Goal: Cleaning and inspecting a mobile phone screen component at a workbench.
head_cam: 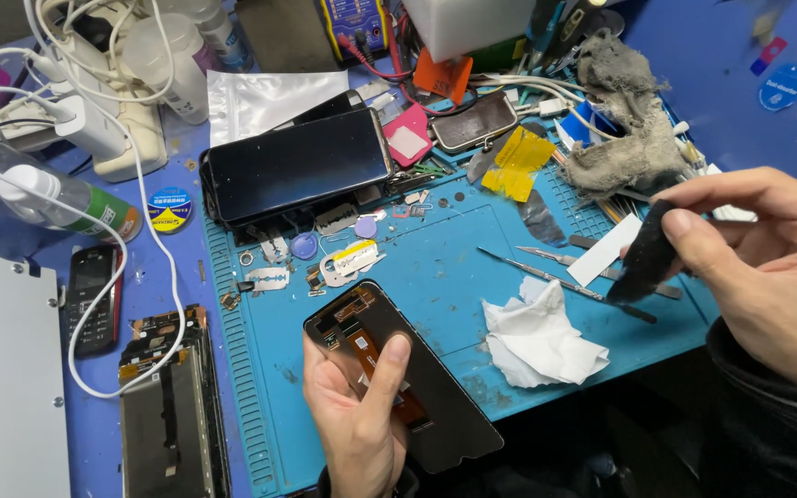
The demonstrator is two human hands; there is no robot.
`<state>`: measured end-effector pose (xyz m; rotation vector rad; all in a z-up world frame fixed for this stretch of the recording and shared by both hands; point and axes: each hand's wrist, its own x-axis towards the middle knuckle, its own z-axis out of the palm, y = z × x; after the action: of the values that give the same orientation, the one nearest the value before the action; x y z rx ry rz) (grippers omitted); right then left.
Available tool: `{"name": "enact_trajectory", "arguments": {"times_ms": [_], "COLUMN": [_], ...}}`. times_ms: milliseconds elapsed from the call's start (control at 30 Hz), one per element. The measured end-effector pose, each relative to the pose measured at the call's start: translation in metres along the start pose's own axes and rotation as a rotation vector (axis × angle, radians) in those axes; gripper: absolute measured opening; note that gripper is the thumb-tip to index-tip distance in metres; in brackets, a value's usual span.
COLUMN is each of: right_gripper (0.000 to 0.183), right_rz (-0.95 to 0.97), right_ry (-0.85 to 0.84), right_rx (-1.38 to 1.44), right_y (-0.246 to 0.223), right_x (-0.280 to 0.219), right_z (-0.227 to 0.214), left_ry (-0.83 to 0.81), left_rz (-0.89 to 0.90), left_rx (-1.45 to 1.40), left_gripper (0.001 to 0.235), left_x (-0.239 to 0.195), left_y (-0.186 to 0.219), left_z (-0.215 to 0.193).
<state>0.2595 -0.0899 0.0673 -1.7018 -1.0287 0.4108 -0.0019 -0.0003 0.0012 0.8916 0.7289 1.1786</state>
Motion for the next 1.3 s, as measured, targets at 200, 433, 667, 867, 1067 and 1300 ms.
{"name": "enact_trajectory", "arguments": {"times_ms": [200, 433, 667, 867, 1067, 1300], "right_gripper": [0.023, 0.017, 0.038, 0.035, 0.024, 0.023], "right_rz": [-0.348, -0.513, -0.422, -0.390, -0.363, -0.382], "right_ry": [0.080, 0.141, -0.026, -0.069, -0.098, -0.097], "right_rx": [-0.653, -0.728, -1.084, -1.214, -1.183, -1.180], "right_y": [0.022, 0.021, 0.024, 0.021, 0.019, 0.019], "right_x": [0.013, 0.007, 0.030, 0.032, 0.033, 0.039], "right_z": [-0.004, 0.023, 0.072, 0.082, 0.084, 0.074], "left_ry": [-0.013, -0.027, 0.021, 0.009, -0.005, -0.035], "left_rz": [0.016, 0.020, -0.008, -0.032, -0.009, 0.008], "left_rx": [0.012, 0.011, -0.034, -0.030, -0.011, 0.000], "left_gripper": [0.056, 0.054, 0.047, 0.046, 0.051, 0.050], "left_x": [0.000, -0.001, 0.000, 0.000, 0.000, -0.001], "left_y": [0.002, 0.000, 0.001, 0.003, 0.007, 0.011], "left_z": [0.001, 0.001, -0.002, -0.002, -0.001, 0.001]}}
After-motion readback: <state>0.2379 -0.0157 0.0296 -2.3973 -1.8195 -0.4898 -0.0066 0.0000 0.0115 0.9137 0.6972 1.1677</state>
